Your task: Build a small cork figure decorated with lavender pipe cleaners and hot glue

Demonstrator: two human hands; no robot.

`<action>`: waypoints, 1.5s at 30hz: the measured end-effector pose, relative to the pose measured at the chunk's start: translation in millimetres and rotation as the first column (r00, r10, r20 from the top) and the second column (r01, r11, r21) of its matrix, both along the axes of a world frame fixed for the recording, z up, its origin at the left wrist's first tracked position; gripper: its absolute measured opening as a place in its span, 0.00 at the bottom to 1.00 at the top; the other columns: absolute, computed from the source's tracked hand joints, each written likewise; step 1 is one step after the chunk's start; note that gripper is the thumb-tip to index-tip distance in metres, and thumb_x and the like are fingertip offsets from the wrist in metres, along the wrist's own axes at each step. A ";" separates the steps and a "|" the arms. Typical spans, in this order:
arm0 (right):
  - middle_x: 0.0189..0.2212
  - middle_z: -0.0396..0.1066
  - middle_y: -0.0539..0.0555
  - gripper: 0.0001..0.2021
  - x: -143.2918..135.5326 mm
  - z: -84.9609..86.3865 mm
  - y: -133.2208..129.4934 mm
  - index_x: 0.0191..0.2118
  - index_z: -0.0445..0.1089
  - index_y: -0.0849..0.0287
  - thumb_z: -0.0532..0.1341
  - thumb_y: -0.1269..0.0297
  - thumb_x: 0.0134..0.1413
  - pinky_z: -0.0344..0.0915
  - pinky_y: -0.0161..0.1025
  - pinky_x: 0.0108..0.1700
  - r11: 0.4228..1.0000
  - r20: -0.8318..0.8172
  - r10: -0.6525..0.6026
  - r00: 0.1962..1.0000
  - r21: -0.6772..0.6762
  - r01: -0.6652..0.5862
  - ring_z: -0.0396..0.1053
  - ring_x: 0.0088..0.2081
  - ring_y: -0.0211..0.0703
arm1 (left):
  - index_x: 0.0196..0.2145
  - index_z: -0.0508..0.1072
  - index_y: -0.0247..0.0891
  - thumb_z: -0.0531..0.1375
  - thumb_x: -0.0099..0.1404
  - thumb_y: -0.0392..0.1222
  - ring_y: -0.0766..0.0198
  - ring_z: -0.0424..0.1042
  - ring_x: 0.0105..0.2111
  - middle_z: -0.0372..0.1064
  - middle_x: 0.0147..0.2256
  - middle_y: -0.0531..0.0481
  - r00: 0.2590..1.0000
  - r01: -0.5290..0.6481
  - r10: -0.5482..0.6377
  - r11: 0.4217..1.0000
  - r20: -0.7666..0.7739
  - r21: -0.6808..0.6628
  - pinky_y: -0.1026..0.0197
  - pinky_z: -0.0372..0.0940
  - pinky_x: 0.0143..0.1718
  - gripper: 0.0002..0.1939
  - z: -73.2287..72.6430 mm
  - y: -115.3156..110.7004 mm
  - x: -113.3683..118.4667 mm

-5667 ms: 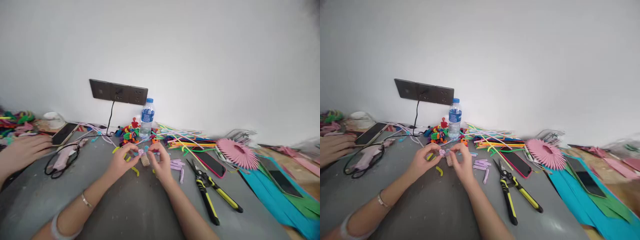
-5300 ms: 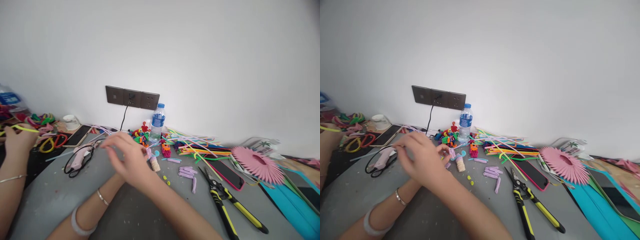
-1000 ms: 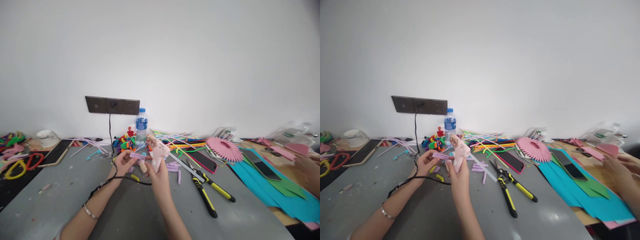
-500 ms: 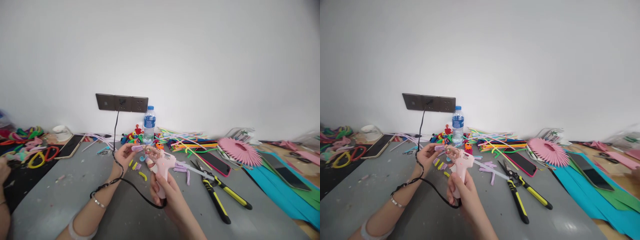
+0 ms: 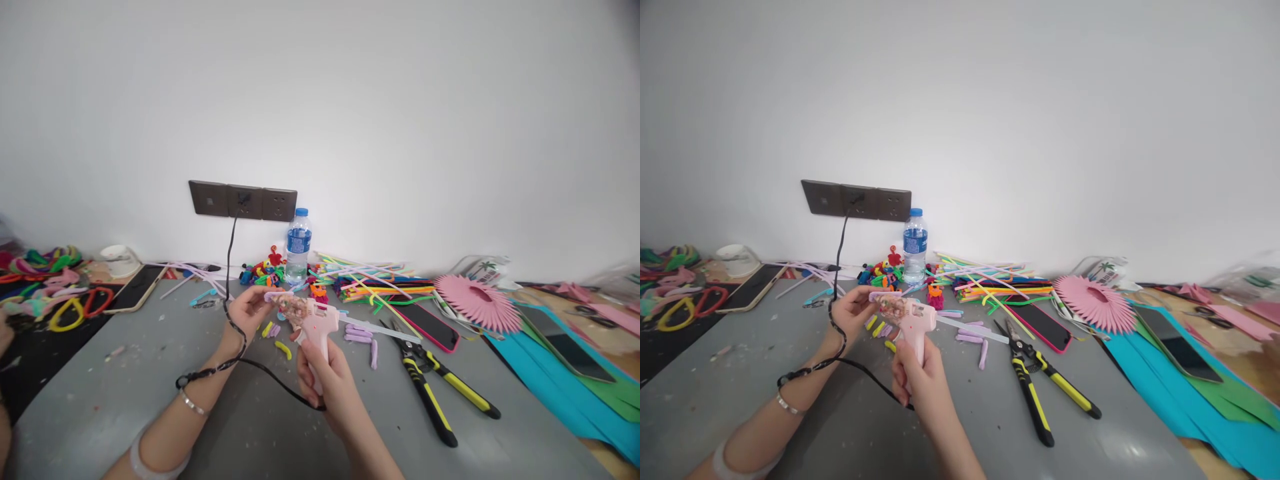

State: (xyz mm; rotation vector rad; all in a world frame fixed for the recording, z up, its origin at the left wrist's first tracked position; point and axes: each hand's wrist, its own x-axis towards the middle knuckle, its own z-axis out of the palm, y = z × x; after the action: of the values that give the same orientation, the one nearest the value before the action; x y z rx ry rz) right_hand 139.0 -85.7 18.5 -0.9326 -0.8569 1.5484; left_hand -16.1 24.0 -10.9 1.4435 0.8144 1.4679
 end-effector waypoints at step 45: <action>0.14 0.52 0.39 0.22 15.3 -10.8 6.0 0.34 0.65 0.61 0.63 0.43 0.51 0.38 0.28 0.14 0.993 0.112 -0.103 0.988 -0.045 0.108 0.43 0.12 0.25 | 0.38 0.77 0.35 0.69 0.56 0.50 0.53 0.79 0.43 0.80 0.41 0.40 0.998 -0.053 0.053 0.999 -0.022 -0.010 0.53 0.75 0.48 0.17 -2.2 0.3 -1.6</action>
State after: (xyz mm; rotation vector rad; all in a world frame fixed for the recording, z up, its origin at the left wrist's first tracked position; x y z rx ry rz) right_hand 154.3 -79.7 7.7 -1.0914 -0.8344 1.4446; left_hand -17.6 24.3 -13.1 1.4424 0.8789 1.4878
